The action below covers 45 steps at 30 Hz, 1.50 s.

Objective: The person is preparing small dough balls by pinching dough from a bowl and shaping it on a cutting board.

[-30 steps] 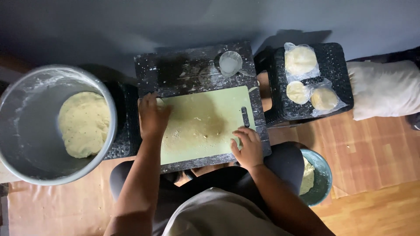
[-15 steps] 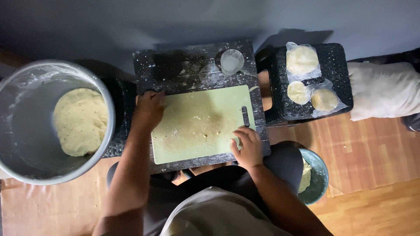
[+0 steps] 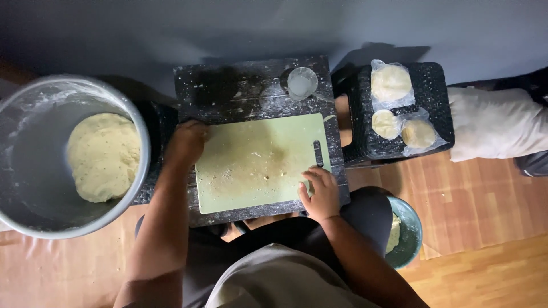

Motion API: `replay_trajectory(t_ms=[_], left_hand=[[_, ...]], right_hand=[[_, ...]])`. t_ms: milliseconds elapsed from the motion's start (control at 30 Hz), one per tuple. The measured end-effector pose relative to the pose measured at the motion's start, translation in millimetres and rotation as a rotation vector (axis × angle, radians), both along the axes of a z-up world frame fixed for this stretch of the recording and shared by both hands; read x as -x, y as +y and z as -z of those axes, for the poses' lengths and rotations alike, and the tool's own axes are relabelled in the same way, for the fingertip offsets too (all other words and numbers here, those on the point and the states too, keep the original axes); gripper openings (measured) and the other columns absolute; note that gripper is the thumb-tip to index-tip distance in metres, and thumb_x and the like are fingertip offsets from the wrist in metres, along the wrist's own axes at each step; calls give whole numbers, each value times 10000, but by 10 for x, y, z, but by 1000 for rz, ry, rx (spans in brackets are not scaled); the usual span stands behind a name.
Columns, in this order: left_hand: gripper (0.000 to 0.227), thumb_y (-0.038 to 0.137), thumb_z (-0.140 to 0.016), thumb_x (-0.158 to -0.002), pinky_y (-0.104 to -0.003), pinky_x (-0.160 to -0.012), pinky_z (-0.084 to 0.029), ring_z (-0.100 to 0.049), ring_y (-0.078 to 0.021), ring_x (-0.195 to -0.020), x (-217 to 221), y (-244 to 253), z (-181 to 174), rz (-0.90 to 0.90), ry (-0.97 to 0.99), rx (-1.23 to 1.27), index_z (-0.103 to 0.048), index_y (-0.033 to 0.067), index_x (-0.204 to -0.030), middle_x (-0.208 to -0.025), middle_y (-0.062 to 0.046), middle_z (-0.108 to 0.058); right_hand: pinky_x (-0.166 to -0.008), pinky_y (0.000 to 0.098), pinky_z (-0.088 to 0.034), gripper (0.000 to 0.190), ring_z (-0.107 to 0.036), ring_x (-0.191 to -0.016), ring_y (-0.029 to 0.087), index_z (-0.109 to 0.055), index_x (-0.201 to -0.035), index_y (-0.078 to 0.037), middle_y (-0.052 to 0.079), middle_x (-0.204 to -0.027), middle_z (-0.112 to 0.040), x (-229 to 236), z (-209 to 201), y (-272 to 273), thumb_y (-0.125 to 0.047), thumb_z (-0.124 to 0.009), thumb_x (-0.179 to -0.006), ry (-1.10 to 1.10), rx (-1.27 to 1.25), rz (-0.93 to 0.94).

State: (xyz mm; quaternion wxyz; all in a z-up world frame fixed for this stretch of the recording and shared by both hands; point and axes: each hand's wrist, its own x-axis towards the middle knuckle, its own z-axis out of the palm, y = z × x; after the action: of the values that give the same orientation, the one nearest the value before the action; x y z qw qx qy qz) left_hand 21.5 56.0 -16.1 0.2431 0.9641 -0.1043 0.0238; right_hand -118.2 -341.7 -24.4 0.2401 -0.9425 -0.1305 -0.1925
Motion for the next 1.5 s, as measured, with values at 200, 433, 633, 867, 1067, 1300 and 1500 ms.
replay_trajectory(t_ms=[200, 433, 633, 867, 1067, 1300, 1500], left_hand=[[228, 151, -566, -999, -452, -933, -533, -666, -328, -1107, 118, -125, -381, -152, 211, 182, -758, 137, -1121, -1155, -119, -710], [342, 123, -623, -997, -487, -1119, -426, -536, -392, -1331, 159, -183, -483, -225, 264, 234, -661, 110, -1337, -1358, -185, -600], [503, 36, -662, -919, -527, -1151, -374, -478, -432, -1366, 343, -245, -586, -288, 272, 284, -579, 30, -1415, -1381, -239, -566], [718, 121, -698, -907, -521, -1198, -319, -407, -402, -1445, 528, -262, -667, -432, 296, 383, -415, 27, -1560, -1503, -249, -484], [808, 228, -778, -854, -469, -1042, -510, -614, -324, -1180, 816, -605, -1092, -655, 233, 547, -418, 35, -1551, -1301, -185, -600], [847, 342, -725, -820, -470, -1099, -488, -563, -394, -1306, 889, -556, -621, -709, 298, 569, -417, 96, -1569, -1496, -231, -527], [826, 268, -751, -873, -462, -1103, -473, -550, -367, -1336, 925, -418, -201, -606, 234, 620, -390, 30, -1577, -1492, -206, -547]], right_hand=[[-945, 436, -533, 276, -664, -1125, 259, -732, -1105, -167, 41, -1138, -663, 54, 77, -14, -307, -721, -868, 14, -10, 4], [-956, 434, -537, 276, -679, -1130, 265, -753, -1092, -153, 60, -1121, -683, 13, -17, -9, -280, -734, -847, 38, -38, 6], [-1002, 437, -495, 293, -644, -1169, 268, -740, -1104, -152, 59, -1196, -659, 112, 76, -42, -292, -743, -847, 78, -95, 10], [-1030, 448, -480, 262, -631, -1212, 254, -742, -1084, -125, 62, -1171, -678, 119, 21, -50, -295, -728, -884, 136, -109, 14], [-1047, 482, -461, 245, -614, -1249, 264, -734, -1102, -141, 34, -1158, -678, 107, 29, -29, -276, -730, -897, 229, -222, 54], [-1112, 562, -421, 644, -483, -1358, 478, -556, -1403, 8, 322, -1364, -555, -137, -366, -40, -189, -781, -832, 389, -242, 324], [-1054, 404, -507, 713, -634, -1259, 289, -647, -1381, -164, 105, -1272, -687, -340, -122, -314, -510, -801, -777, 765, -233, 509]])
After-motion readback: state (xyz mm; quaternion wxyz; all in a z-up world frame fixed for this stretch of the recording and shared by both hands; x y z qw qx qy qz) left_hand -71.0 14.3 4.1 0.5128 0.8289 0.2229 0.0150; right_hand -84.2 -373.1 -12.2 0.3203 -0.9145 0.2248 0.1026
